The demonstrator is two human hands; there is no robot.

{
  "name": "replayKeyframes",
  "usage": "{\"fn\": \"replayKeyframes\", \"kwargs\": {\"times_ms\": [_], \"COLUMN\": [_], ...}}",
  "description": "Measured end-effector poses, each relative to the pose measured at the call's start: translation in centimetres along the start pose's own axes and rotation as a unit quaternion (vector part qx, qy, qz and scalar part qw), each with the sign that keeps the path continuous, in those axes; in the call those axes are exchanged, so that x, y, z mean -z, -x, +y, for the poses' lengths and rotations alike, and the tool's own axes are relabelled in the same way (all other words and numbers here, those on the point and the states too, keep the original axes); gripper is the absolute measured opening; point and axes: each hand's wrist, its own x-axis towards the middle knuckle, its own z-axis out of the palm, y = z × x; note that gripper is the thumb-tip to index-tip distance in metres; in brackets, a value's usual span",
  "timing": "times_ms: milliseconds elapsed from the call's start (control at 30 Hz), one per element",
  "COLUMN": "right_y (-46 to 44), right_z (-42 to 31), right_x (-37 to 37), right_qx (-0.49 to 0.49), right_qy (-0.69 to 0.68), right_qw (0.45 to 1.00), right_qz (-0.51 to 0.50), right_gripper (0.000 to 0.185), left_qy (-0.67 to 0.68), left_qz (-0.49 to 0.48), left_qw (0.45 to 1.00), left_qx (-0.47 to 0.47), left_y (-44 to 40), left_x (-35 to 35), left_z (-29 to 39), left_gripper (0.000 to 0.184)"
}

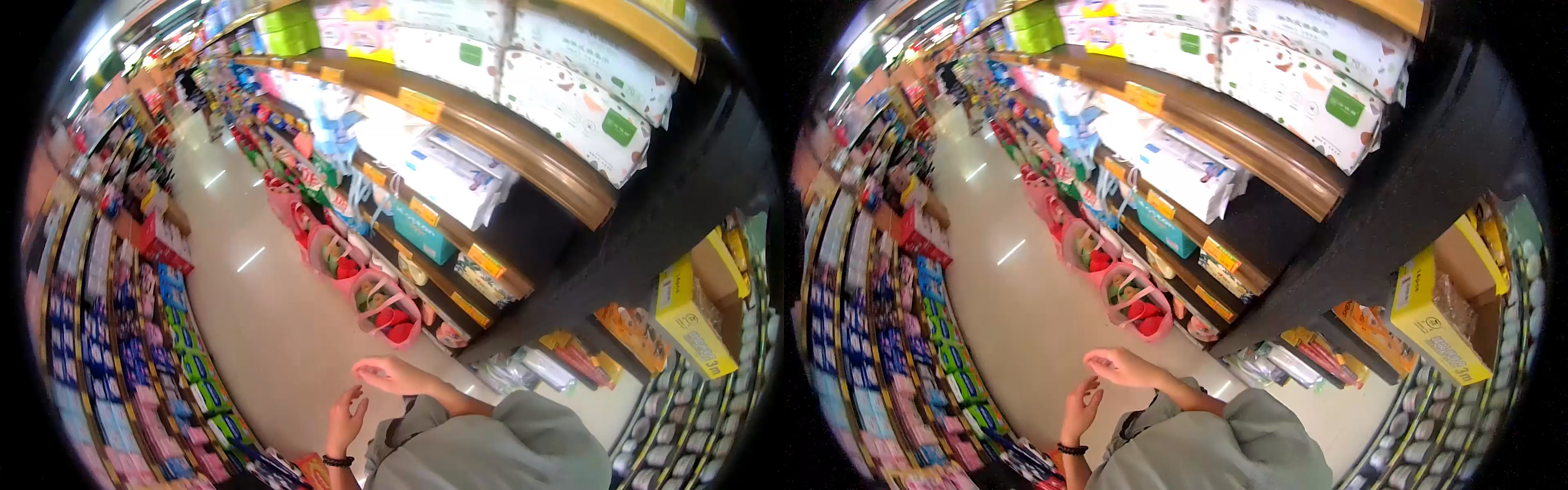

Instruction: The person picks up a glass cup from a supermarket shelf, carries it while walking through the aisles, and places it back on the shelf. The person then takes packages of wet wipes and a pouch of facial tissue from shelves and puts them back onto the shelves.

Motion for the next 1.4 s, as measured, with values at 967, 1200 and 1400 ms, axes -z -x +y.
{"fn": "replayKeyframes", "kwargs": {"times_ms": [967,1200,1400], "right_y": [-10.9,-10.2,-8.0], "right_z": [-5.6,-9.3,-5.8], "right_x": [15.7,7.8,-0.4], "right_qx": [0.011,0.091,0.339], "right_qy": [0.149,0.122,-0.107], "right_qw": [0.683,0.612,0.545], "right_qz": [0.715,0.776,0.759], "right_gripper": [0.072,0.061,0.055], "left_qy": [0.239,0.410,0.630], "left_qz": [-0.201,-0.318,-0.446], "left_qw": [0.885,0.777,0.630], "left_qx": [-0.346,-0.355,-0.084], "left_y": [-43.9,-41.2,-35.8], "left_x": [-2.5,1.8,4.2], "left_z": [18.4,17.8,13.3], "left_gripper": [0.073,0.079,0.062]}}
